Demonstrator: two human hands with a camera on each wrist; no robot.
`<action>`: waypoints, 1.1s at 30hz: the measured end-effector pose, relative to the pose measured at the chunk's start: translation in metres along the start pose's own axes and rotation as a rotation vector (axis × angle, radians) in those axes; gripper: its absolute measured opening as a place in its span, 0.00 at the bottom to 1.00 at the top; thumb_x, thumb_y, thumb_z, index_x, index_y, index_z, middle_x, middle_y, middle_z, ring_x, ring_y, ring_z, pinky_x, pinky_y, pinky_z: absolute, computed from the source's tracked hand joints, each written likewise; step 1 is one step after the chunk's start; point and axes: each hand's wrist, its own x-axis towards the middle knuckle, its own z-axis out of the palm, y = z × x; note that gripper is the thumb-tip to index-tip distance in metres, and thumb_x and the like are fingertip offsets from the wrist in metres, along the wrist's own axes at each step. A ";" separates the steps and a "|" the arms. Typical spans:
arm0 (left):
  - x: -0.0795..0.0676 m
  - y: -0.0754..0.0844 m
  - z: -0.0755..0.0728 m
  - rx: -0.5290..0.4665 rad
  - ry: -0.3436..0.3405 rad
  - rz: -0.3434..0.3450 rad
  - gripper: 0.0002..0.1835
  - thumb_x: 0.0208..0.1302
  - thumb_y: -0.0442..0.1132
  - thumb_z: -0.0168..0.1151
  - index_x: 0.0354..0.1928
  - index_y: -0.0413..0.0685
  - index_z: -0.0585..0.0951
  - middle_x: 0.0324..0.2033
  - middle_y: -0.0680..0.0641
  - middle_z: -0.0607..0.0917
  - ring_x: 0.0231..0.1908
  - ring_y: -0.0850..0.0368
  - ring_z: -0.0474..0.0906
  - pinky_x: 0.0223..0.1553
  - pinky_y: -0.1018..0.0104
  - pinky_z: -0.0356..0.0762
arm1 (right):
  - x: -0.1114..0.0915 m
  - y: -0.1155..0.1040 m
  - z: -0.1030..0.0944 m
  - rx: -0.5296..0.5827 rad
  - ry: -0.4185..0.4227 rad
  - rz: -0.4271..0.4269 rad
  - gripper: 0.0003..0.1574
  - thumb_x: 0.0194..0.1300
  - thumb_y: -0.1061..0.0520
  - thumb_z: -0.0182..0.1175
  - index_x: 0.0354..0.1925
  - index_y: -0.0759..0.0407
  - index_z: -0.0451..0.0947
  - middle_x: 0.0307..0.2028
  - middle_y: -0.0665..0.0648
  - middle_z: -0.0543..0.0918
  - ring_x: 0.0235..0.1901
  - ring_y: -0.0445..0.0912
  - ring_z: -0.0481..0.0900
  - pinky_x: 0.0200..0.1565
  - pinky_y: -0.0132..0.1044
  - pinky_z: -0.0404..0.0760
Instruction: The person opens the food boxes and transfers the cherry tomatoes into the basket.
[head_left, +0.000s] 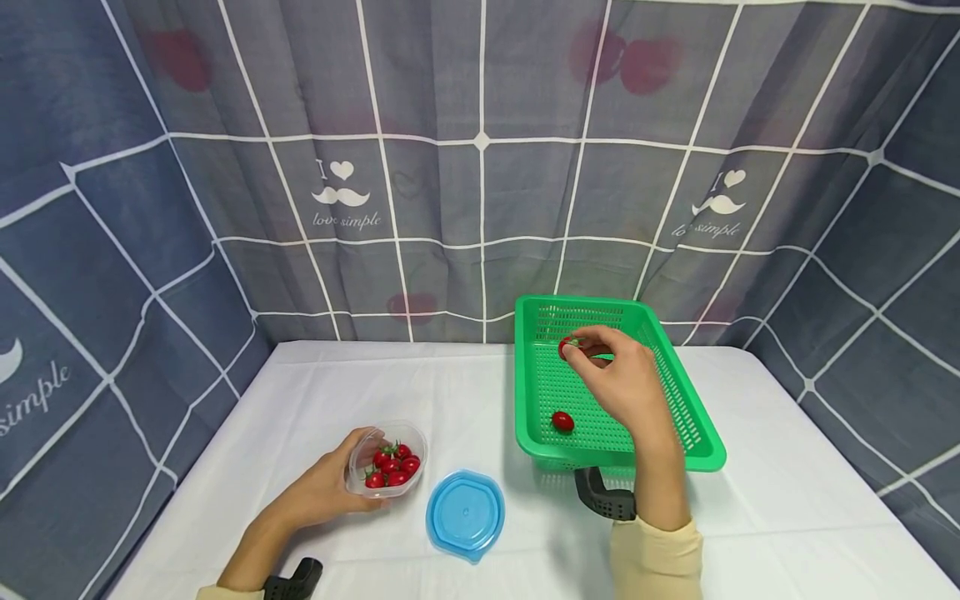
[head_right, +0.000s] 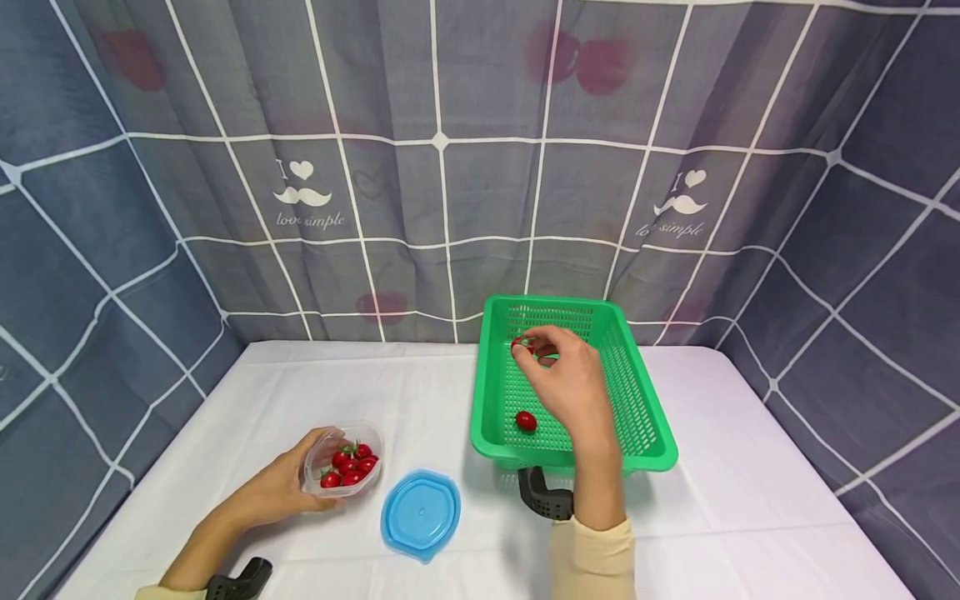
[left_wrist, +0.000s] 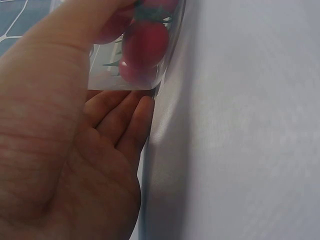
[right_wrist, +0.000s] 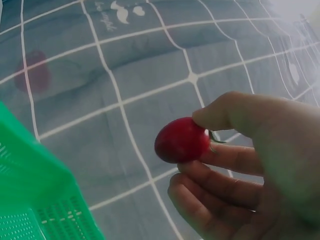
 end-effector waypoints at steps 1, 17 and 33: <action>0.000 0.000 0.000 -0.001 -0.001 -0.002 0.53 0.42 0.57 0.85 0.69 0.54 0.67 0.66 0.46 0.78 0.68 0.39 0.72 0.65 0.30 0.68 | 0.000 0.001 -0.001 -0.008 -0.003 0.002 0.13 0.70 0.50 0.64 0.49 0.53 0.86 0.43 0.55 0.88 0.47 0.47 0.86 0.52 0.43 0.86; 0.000 -0.001 0.001 -0.002 0.001 0.007 0.52 0.42 0.57 0.86 0.69 0.56 0.67 0.66 0.46 0.78 0.68 0.40 0.73 0.65 0.32 0.69 | -0.001 0.005 -0.004 -0.043 -0.031 0.024 0.19 0.72 0.44 0.63 0.51 0.53 0.85 0.41 0.53 0.88 0.48 0.47 0.85 0.54 0.44 0.85; 0.001 -0.004 0.001 0.002 0.009 0.009 0.52 0.41 0.57 0.86 0.68 0.57 0.67 0.65 0.47 0.78 0.68 0.40 0.73 0.65 0.31 0.69 | -0.002 0.000 0.000 -0.050 -0.068 -0.020 0.16 0.75 0.46 0.61 0.51 0.52 0.86 0.44 0.52 0.88 0.48 0.48 0.85 0.54 0.47 0.84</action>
